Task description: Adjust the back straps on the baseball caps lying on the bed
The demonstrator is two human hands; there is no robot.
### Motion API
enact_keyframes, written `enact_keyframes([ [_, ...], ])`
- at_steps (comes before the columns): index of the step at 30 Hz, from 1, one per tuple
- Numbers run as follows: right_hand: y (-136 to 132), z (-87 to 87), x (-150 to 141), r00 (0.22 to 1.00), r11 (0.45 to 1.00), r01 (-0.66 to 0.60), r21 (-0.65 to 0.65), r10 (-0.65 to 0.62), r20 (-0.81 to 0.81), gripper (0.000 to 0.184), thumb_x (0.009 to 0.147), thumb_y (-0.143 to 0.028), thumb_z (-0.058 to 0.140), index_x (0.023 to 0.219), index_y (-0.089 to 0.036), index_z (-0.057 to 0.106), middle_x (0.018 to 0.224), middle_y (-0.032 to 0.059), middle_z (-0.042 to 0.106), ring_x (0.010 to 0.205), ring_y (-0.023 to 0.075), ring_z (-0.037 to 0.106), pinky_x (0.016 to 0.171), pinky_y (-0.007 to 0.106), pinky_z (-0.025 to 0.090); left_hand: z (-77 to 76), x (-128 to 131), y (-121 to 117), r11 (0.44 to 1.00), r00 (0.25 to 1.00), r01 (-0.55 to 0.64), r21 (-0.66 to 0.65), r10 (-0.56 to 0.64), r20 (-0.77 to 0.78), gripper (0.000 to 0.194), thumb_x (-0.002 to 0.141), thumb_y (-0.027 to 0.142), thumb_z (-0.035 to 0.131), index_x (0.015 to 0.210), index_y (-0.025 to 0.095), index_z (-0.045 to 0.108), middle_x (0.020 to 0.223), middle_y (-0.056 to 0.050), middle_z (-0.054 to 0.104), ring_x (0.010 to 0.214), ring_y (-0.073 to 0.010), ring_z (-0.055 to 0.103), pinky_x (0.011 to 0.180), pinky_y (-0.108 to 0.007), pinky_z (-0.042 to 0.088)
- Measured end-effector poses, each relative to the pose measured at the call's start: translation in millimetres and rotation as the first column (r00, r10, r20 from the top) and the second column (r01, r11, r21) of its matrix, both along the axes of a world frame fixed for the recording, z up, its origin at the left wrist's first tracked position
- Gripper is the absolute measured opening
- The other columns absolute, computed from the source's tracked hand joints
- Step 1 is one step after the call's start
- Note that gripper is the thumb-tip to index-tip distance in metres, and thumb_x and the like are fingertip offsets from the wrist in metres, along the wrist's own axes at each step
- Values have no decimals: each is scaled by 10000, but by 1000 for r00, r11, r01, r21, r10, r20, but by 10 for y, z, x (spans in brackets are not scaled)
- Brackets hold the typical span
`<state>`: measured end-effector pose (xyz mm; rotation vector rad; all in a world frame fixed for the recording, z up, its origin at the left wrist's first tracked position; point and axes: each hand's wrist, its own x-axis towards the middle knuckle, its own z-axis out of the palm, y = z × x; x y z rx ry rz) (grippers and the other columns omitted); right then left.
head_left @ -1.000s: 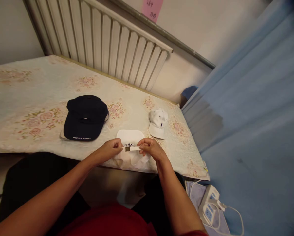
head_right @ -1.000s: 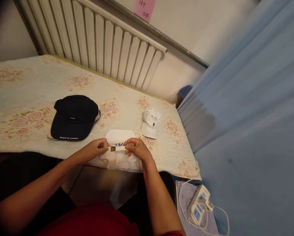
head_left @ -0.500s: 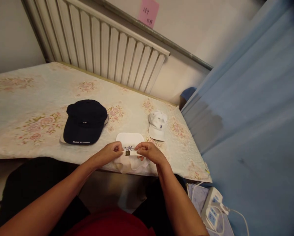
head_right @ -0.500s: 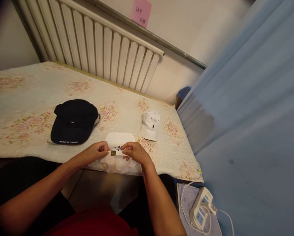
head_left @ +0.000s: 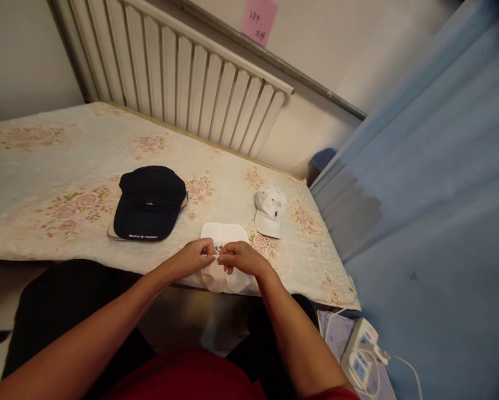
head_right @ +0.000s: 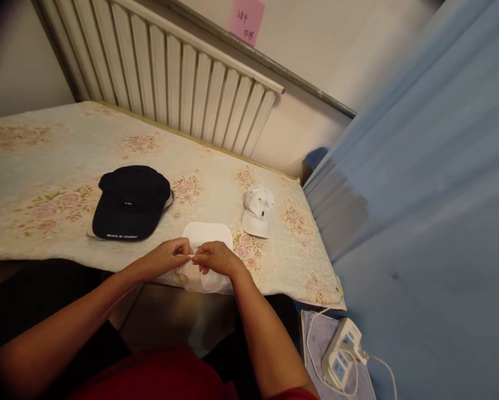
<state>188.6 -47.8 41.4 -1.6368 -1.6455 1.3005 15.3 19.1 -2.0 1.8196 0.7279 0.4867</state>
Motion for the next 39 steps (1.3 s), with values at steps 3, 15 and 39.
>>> enact_keyframes([
  [3, 9, -15, 3, 1000, 1000, 2, -7, -2, -14, 184, 756, -324, 634, 681, -158, 607, 529, -28, 595, 503, 91, 540, 559, 207, 399, 17, -3, -10, 1000, 1000, 1, -13, -1, 14, 165, 704, 285, 546, 641, 194, 423, 689, 28, 511, 629, -128, 439, 556, -232, 314],
  [15, 29, -57, -55, 997, 999, 28, -29, -30, -76, 136, 755, -265, 627, 680, -154, 603, 504, -50, 563, 467, 79, 508, 540, 203, 372, 24, -120, 75, 981, 987, 154, -122, -146, 73, 164, 787, 325, 504, 725, 174, 480, 673, 48, 413, 627, -113, 364, 562, -233, 270],
  [39, -176, 45, 130, 983, 998, 61, 15, -57, -177, 151, 730, -240, 633, 857, -159, 643, 559, -42, 587, 505, 83, 536, 522, 202, 433, 151, 7, 42, 966, 987, 155, -208, -162, -14, 244, 695, 375, 637, 809, 172, 565, 620, 60, 428, 569, -104, 379, 524, -224, 235],
])
